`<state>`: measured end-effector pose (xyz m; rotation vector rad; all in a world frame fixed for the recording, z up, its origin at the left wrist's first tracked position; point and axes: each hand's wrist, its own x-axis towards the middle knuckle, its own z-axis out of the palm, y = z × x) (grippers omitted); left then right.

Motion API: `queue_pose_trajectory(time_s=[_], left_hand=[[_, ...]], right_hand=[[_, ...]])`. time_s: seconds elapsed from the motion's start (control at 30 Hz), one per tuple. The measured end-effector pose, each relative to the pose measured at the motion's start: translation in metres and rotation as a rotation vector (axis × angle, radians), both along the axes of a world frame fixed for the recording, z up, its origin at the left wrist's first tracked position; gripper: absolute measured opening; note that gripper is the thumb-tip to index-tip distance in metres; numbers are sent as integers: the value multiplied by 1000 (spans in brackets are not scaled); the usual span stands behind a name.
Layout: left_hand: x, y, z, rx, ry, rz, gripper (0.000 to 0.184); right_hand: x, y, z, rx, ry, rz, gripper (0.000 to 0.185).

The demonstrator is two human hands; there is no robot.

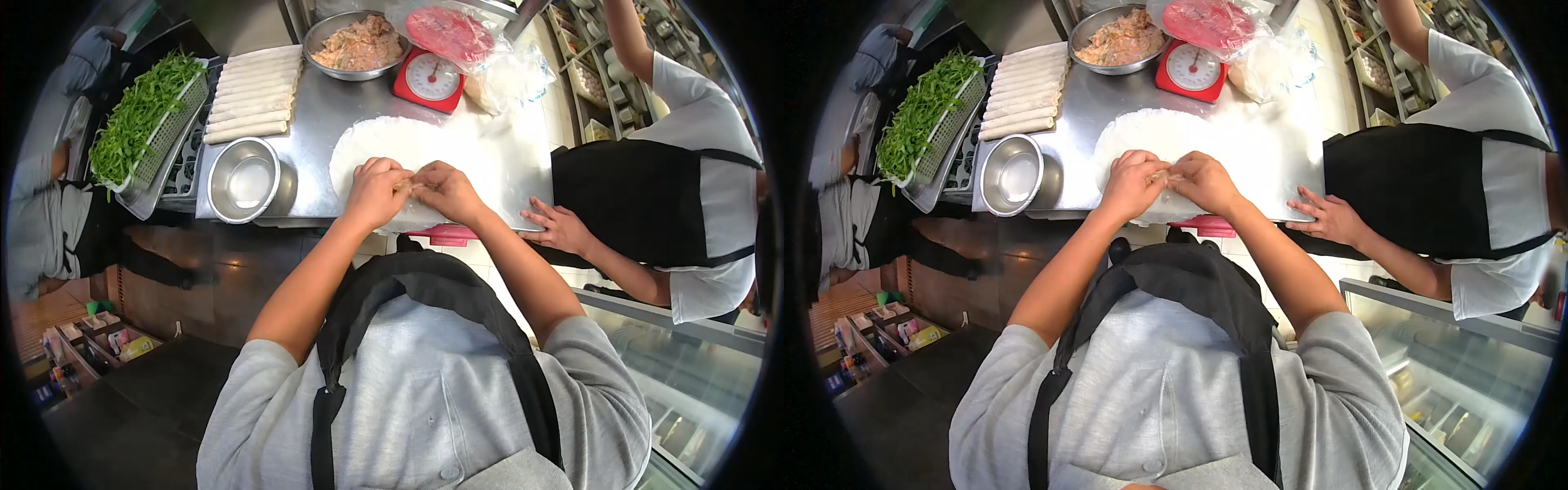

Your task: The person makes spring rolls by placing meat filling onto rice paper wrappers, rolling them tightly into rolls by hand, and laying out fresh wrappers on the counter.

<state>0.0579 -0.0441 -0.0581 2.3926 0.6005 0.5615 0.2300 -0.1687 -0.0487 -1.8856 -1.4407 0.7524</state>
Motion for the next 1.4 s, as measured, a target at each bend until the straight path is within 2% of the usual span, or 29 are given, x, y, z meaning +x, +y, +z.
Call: queue_pose_trajectory(time_s=[0.07,0.13,0.17,0.23,0.33,0.43,0.5,0.57,0.63,0.73,0.87,0.93,1.0,1.07,1.17,1.23,1.3,1.33,1.4], left_hand=[[9,7,-10,-3,11,-84,22],[4,6,-6,-5,83,-103,21],[3,7,-3,-8,146,-115,20],[3,3,-3,23,92,-94,21],[8,-4,-3,110,-32,-44,24],[8,2,-1,127,124,-156,28],[10,3,4,172,209,-148,31],[15,-1,10,169,170,-140,31],[20,-6,9,163,131,-136,31],[24,-8,5,145,260,-177,28],[21,-6,10,109,80,-149,24],[23,-7,6,54,18,-172,25],[29,-6,0,96,86,-249,26],[27,-7,4,83,72,-203,27],[31,-10,8,98,53,-160,28],[36,-10,5,132,39,-156,29],[38,-9,1,60,209,-229,37],[35,-11,1,56,211,-230,37],[31,-11,3,124,125,-204,29]], right_hand=[[5,1,-11,61,86,-33,50],[6,-5,-9,97,-11,-10,35],[6,-5,-8,103,-11,-14,35],[-2,-11,0,260,-240,-80,27],[2,-7,-5,139,-310,54,32],[11,-7,-11,72,-190,67,37],[10,-13,-11,136,-245,13,32],[10,-16,-7,192,-299,-39,27],[11,-17,-6,196,-273,-3,24],[21,-23,-4,158,-279,21,26],[25,-36,2,185,-209,-65,25],[19,-34,-2,116,79,-119,30],[23,-32,-5,62,85,-130,29],[28,-32,-5,12,87,-144,27],[23,-36,1,154,-63,-158,24],[23,-30,-4,147,-290,-21,35],[31,-30,-10,133,-284,10,42],[32,-33,-12,117,-273,38,48],[29,-43,-3,136,-352,-23,43]])
